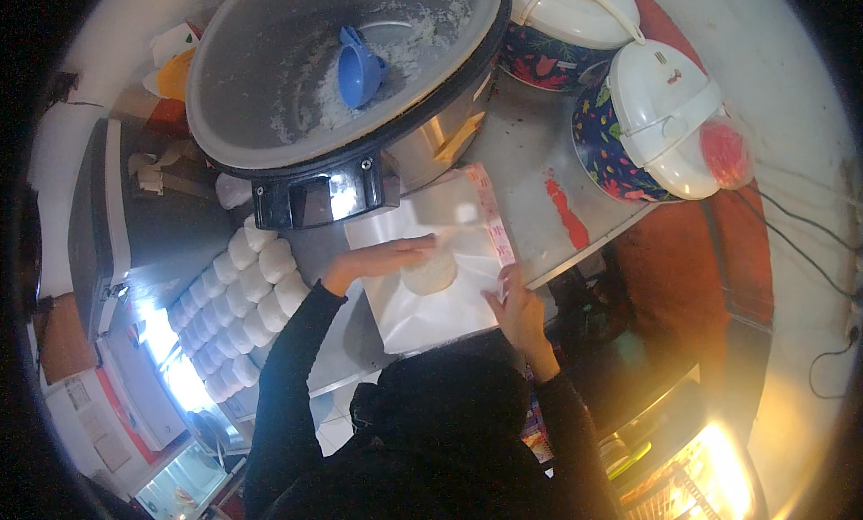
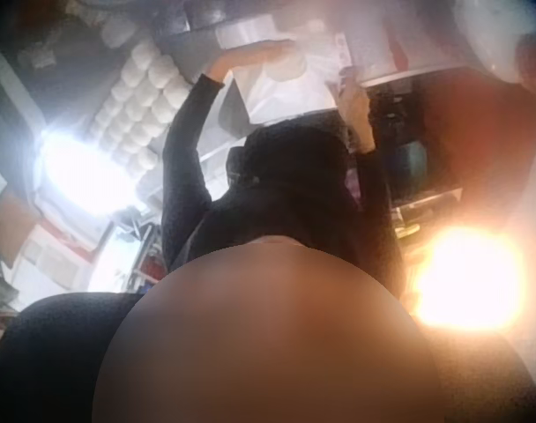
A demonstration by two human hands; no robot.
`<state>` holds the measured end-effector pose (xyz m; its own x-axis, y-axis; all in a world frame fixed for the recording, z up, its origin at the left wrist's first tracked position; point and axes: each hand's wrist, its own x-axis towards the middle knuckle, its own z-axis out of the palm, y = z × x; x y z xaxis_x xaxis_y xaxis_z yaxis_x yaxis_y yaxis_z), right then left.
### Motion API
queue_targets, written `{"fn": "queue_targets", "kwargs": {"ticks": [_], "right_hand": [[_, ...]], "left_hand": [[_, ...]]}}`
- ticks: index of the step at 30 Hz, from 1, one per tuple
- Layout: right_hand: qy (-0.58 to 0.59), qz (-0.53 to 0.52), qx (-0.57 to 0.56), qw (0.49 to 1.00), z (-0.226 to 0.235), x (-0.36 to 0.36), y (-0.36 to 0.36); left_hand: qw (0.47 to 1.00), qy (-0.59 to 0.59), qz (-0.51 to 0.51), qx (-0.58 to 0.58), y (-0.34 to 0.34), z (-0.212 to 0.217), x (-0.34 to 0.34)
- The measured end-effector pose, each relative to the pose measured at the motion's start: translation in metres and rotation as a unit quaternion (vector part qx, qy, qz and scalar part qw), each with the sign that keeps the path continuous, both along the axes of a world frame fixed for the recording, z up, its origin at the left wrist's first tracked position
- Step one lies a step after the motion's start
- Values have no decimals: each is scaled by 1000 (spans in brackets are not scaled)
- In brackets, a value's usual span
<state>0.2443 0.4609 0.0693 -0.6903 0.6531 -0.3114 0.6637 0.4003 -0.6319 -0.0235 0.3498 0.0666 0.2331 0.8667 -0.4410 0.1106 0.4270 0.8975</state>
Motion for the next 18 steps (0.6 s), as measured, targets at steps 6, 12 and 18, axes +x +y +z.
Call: {"fn": "queue_targets", "kwargs": {"ticks": [6,12,18], "right_hand": [[64,-40,0,997,2,12,-14],[216,-89,-169,957,-29,29,-41],[213,53,-297,929,-22,19,-78]], "left_hand": [[984,140,40,102,-15,-16,26],[897,370,149,190,-20,-47,79],[867,401,187,230,-41,-34,101]]}}
